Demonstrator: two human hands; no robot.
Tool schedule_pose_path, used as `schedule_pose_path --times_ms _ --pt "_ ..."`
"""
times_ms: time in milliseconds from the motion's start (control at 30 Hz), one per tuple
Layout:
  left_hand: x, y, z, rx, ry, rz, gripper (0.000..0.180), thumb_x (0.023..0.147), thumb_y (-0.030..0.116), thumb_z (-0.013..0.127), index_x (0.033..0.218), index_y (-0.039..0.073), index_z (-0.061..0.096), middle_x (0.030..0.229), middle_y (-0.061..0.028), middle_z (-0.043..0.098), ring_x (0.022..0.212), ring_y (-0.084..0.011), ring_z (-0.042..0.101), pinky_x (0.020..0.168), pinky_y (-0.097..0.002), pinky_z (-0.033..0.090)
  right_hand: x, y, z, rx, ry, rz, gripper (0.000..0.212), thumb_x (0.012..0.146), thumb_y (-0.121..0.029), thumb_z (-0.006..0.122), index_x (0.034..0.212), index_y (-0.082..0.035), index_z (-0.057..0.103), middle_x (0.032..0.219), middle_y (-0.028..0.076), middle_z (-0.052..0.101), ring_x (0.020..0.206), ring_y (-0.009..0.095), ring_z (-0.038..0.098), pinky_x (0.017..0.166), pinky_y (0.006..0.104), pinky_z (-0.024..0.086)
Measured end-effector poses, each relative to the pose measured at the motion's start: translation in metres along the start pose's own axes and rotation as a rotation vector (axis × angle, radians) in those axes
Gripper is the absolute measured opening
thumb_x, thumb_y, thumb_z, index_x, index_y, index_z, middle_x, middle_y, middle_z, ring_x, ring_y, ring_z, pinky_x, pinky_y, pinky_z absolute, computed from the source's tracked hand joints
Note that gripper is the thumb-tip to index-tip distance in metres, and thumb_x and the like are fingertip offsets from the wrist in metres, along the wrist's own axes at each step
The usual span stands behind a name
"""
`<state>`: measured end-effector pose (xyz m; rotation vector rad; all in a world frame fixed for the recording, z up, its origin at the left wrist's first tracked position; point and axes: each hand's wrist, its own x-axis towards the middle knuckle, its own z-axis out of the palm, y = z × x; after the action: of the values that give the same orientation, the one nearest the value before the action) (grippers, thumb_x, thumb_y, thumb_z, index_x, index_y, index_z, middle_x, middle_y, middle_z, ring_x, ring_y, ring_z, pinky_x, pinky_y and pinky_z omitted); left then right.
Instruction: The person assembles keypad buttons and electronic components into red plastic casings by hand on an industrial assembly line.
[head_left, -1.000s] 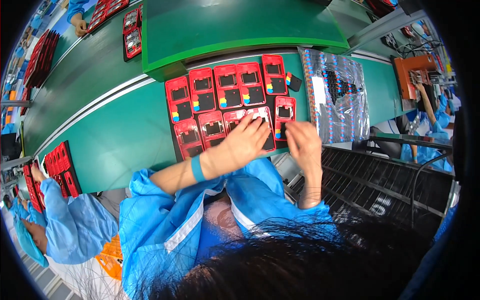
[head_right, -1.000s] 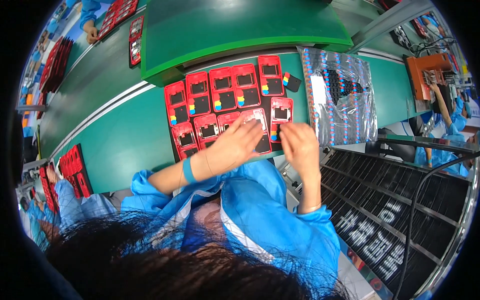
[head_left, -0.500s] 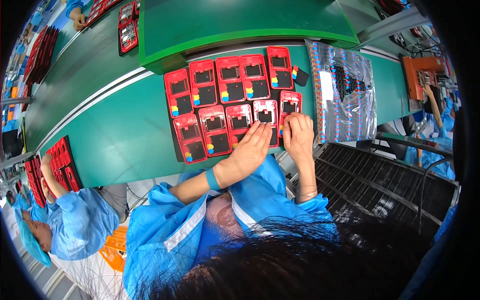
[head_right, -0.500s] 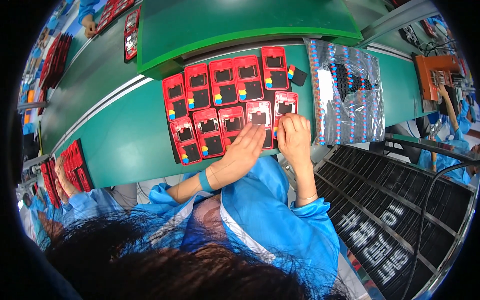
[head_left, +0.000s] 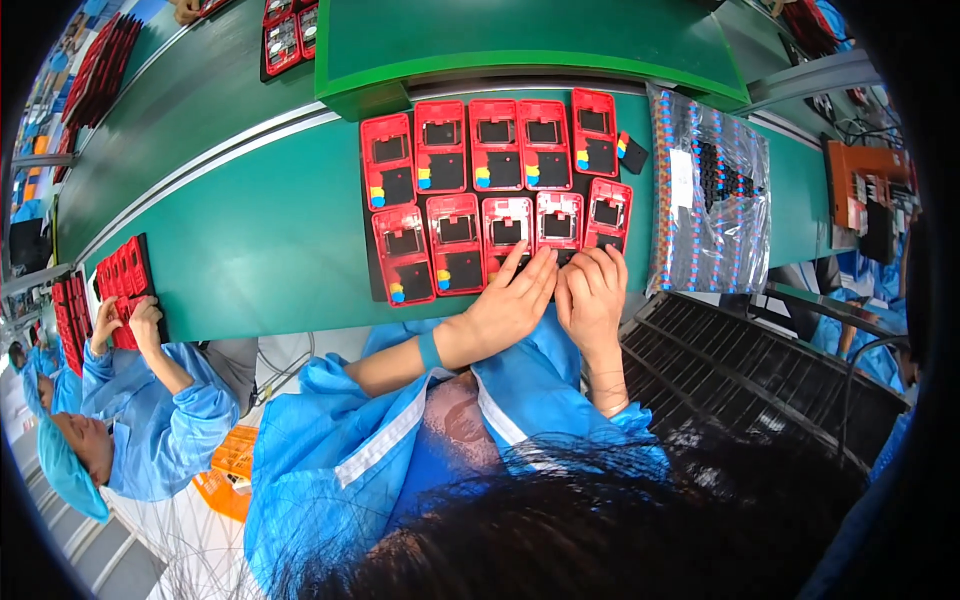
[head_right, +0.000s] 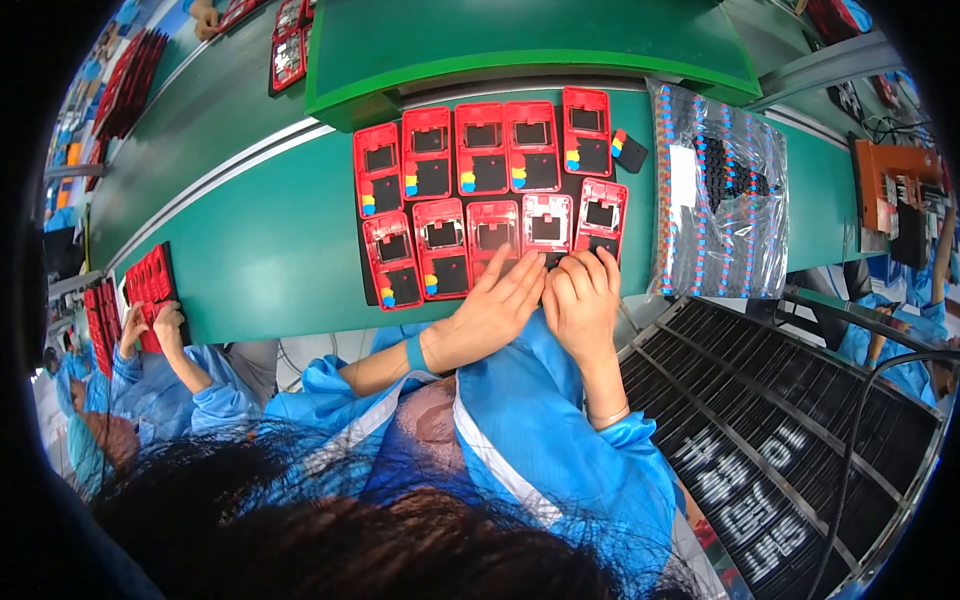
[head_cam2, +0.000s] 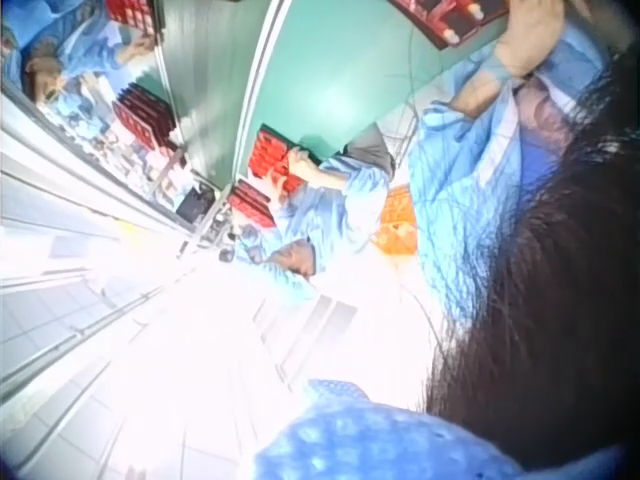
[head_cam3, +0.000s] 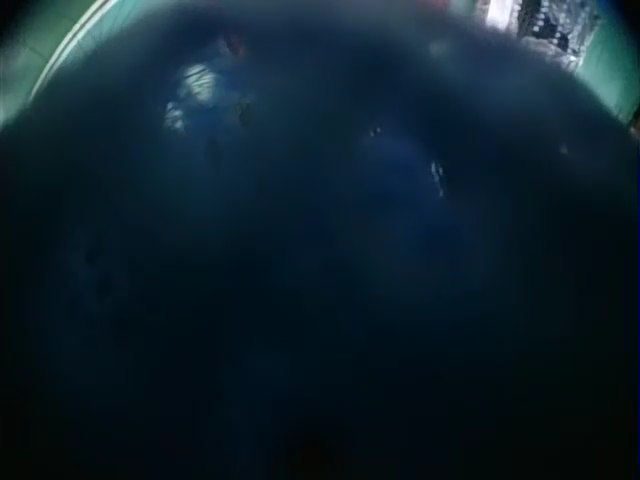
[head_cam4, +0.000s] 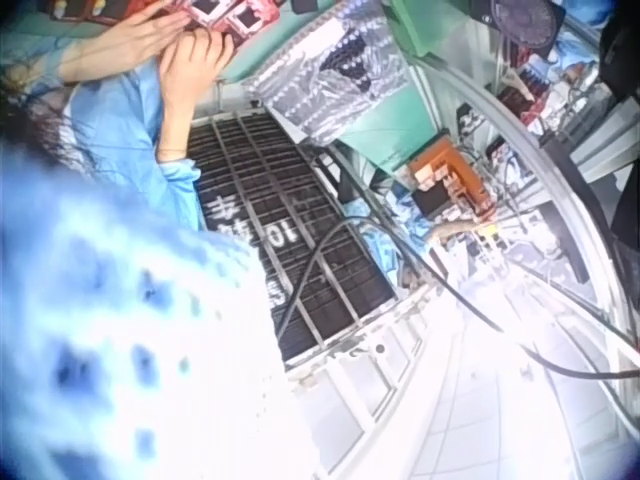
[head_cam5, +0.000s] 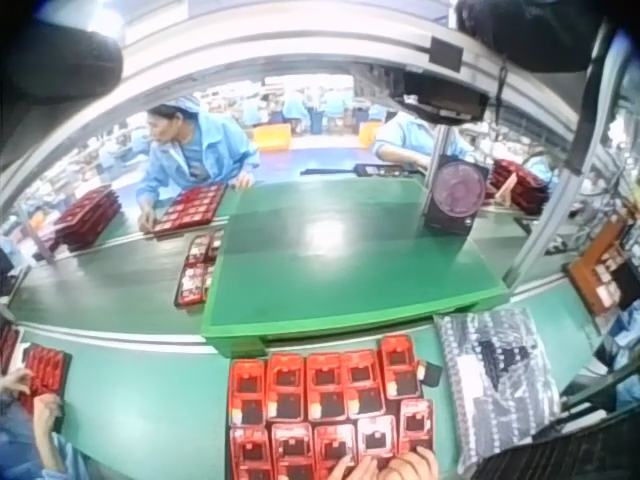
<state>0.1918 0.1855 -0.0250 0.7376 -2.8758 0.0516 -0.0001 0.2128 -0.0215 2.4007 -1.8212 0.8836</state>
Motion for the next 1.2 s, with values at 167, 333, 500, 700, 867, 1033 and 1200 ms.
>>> schedule_pose_path --times_ms 167,333,500,700,867,1033,1200 --pt "-0.012 -0.007 0.014 -0.325 0.157 -0.016 0.053 0.090 0.015 0.057 0.138 -0.007 0.061 0.153 -0.0227 0.054 0.151 -0.0351 0.043 0.129 -0.0526 0.028 -0.006 -0.006 0.010 0.079 0.023 -0.044 0.021 0.084 -0.009 0.077 0.102 -0.005 0.071 0.109 0.010 0.067 0.108 0.030 0.063 0.104 0.0488 0.049" --pt "-0.063 -0.027 -0.002 -0.279 0.152 -0.105 0.051 0.089 0.015 0.059 0.136 -0.005 0.064 0.151 -0.0196 0.057 0.149 -0.0345 0.046 0.128 -0.0531 0.031 0.005 -0.015 0.005 0.074 0.007 -0.130 0.024 0.084 -0.011 0.079 0.106 -0.004 0.073 0.114 0.009 0.068 0.108 0.028 0.065 0.103 0.0487 0.050" --pt "-0.065 -0.029 -0.004 -0.288 0.130 -0.158 0.048 0.089 0.013 0.060 0.134 -0.003 0.066 0.149 -0.0161 0.059 0.146 -0.0322 0.050 0.126 -0.0544 0.035 0.009 -0.033 0.031 0.246 0.012 -0.208 0.028 0.080 -0.008 0.078 0.107 -0.002 0.074 0.115 0.009 0.071 0.107 0.028 0.068 0.104 0.0490 0.052" --pt "-0.096 -0.044 -0.019 -0.436 0.304 -0.152 0.044 0.090 0.008 0.071 0.133 0.001 0.068 0.145 -0.0148 0.063 0.140 -0.0328 0.056 0.119 -0.0543 0.045 0.019 -0.046 0.028 0.158 -0.005 -0.306 0.026 0.080 -0.010 0.076 0.106 -0.004 0.074 0.116 0.008 0.071 0.109 0.025 0.067 0.106 0.0472 0.052" --pt "-0.155 -0.062 -0.019 -0.367 0.312 -0.278 0.043 0.083 0.004 0.076 0.125 0.002 0.073 0.137 -0.0128 0.068 0.134 -0.0332 0.061 0.117 -0.0530 0.048 0.026 -0.078 0.044 0.227 -0.050 -0.442 0.028 0.081 -0.010 0.076 0.107 0.000 0.074 0.119 0.010 0.073 0.115 0.027 0.068 0.104 0.0427 0.053" --pt "-0.154 -0.060 -0.023 -0.290 0.161 -0.323 0.044 0.082 0.006 0.065 0.126 0.004 0.075 0.135 -0.0106 0.069 0.130 -0.0289 0.063 0.115 -0.0489 0.049 0.025 -0.084 0.061 0.309 0.040 -0.358 0.020 0.080 -0.008 0.075 0.098 -0.001 0.077 0.110 0.010 0.075 0.108 0.026 0.071 0.097 0.0424 0.056" --pt "-0.150 -0.060 -0.028 -0.227 0.160 -0.288 0.044 0.083 0.007 0.065 0.126 0.006 0.076 0.135 -0.0099 0.068 0.129 -0.0292 0.063 0.114 -0.0490 0.050 0.026 -0.088 0.063 0.247 -0.016 -0.365 0.033 0.083 -0.015 0.075 0.113 -0.002 0.076 0.122 0.010 0.071 0.118 0.027 0.066 0.101 0.0441 0.052"
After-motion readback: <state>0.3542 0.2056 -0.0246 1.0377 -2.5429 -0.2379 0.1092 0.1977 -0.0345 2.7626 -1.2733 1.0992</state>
